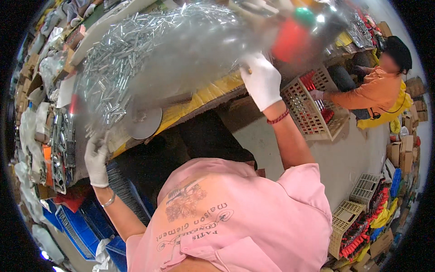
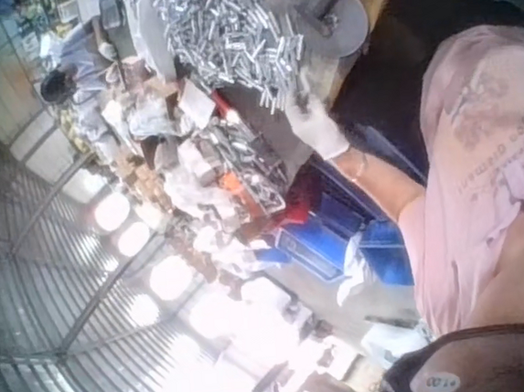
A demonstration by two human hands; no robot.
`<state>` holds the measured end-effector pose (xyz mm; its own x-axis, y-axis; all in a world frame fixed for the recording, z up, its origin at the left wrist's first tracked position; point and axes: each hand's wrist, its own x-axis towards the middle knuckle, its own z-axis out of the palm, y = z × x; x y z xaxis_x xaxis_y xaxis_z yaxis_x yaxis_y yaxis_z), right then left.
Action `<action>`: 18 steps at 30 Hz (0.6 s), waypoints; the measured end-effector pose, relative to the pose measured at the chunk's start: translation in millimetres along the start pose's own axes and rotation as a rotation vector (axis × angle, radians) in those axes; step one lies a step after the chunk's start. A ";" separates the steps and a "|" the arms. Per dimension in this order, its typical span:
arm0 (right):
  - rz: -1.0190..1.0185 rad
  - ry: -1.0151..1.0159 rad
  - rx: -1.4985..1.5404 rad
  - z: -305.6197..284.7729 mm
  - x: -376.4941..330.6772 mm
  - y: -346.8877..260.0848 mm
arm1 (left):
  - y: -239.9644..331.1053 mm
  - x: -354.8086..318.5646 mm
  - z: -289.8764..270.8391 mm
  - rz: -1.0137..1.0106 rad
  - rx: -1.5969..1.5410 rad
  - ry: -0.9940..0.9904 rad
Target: Manually assembling small metal pins with washers and placing them into organized trays at a manufacturing workbench.
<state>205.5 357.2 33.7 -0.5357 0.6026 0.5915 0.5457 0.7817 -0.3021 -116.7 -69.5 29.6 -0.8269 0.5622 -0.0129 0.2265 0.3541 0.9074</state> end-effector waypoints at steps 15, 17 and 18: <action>-0.364 -0.320 -0.231 56.8 62.3 9.2 | 15.4 -2.2 81.5 0.564 0.478 -0.090; -0.416 -0.247 -0.192 63.1 54.2 50.9 | 18.6 1.8 97.6 0.631 0.501 -0.034; -0.310 -0.302 -0.209 62.9 46.7 69.2 | 22.2 1.2 100.0 0.578 0.541 -0.030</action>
<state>177.7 449.6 -6.6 -0.8399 0.3902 0.3772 0.4319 0.9014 0.0292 -61.1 13.8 7.7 -0.4891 0.7853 0.3795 0.8411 0.3095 0.4435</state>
